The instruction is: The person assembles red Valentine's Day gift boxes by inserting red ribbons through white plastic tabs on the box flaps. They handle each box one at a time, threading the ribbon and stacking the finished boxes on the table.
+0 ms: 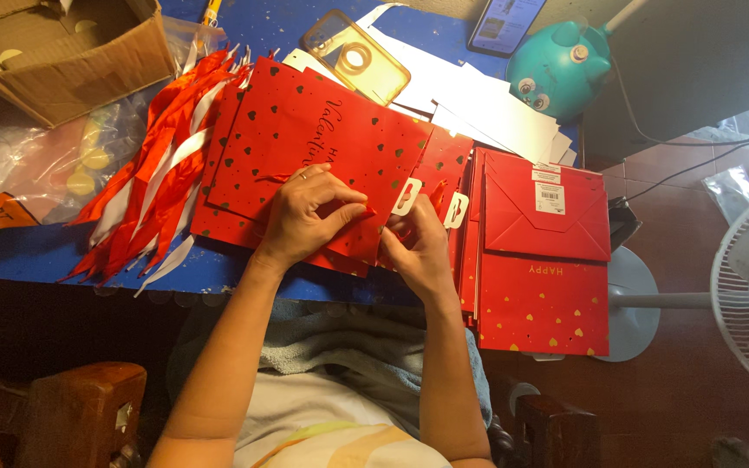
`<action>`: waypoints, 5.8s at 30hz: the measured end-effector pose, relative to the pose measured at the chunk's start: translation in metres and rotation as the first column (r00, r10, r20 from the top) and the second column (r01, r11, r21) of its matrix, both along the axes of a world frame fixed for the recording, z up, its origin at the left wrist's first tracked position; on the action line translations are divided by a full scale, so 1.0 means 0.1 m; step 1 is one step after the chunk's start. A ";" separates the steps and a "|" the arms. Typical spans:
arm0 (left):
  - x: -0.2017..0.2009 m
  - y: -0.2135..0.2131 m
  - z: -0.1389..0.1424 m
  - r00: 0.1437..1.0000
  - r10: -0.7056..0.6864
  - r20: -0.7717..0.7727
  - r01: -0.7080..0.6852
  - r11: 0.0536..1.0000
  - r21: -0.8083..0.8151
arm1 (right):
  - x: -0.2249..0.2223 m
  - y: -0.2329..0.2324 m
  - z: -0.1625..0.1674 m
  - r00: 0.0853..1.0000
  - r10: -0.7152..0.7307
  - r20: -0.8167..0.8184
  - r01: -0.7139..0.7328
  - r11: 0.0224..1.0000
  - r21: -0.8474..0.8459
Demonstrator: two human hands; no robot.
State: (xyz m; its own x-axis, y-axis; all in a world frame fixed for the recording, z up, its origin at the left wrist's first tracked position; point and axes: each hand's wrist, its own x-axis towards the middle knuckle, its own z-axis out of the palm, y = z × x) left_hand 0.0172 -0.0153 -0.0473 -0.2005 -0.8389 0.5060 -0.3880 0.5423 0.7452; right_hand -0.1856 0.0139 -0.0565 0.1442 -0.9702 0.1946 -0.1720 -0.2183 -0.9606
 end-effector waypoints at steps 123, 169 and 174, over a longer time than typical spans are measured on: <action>0.23 -0.14 -0.13 0.996 -0.085 0.040 0.081 0.993 0.087 | 0.05 -0.01 -0.33 0.982 -0.076 0.173 0.083 0.996 -0.034; 0.25 -0.11 -0.07 0.996 -0.080 0.028 0.076 0.990 0.117 | 0.05 -0.05 -0.32 0.960 -0.147 0.238 0.148 0.989 0.015; 0.24 -0.12 -0.02 0.992 -0.096 0.077 0.091 0.994 0.062 | 0.10 0.04 -0.03 0.998 -0.060 -0.011 0.060 0.998 -0.005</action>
State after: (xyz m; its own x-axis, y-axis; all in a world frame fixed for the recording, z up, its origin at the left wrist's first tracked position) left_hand 0.0414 -0.0277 -0.0490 -0.3174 -0.8421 0.4361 -0.3974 0.5357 0.7451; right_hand -0.1754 0.0178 -0.0593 0.0876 -0.9762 0.1982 -0.1959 -0.2120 -0.9574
